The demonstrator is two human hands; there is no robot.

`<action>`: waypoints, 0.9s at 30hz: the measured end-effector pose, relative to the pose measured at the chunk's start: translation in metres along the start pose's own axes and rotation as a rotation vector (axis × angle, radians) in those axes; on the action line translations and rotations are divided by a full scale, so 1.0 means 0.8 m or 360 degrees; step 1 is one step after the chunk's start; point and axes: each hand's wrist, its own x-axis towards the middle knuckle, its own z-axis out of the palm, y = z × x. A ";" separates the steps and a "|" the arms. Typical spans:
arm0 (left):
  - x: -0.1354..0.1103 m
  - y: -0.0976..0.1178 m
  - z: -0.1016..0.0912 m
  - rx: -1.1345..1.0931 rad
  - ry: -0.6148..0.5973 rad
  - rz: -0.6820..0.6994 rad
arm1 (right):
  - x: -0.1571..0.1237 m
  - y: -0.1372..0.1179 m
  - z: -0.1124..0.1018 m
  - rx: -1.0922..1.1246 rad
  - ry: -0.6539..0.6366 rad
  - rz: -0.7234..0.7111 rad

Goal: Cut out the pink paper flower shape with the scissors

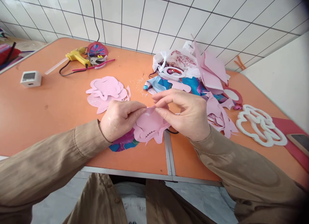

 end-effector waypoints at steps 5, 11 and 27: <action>0.000 0.000 0.001 0.0041 0.0012 0.0021 | 0.004 -0.001 0.001 0.0192 -0.0085 0.0305; -0.001 -0.001 0.003 0.0003 -0.0011 0.0014 | 0.006 0.002 0.003 0.0388 -0.0086 0.0512; 0.004 -0.005 0.002 -0.0230 -0.0027 -0.0261 | 0.007 0.005 0.009 0.0482 -0.0108 0.0492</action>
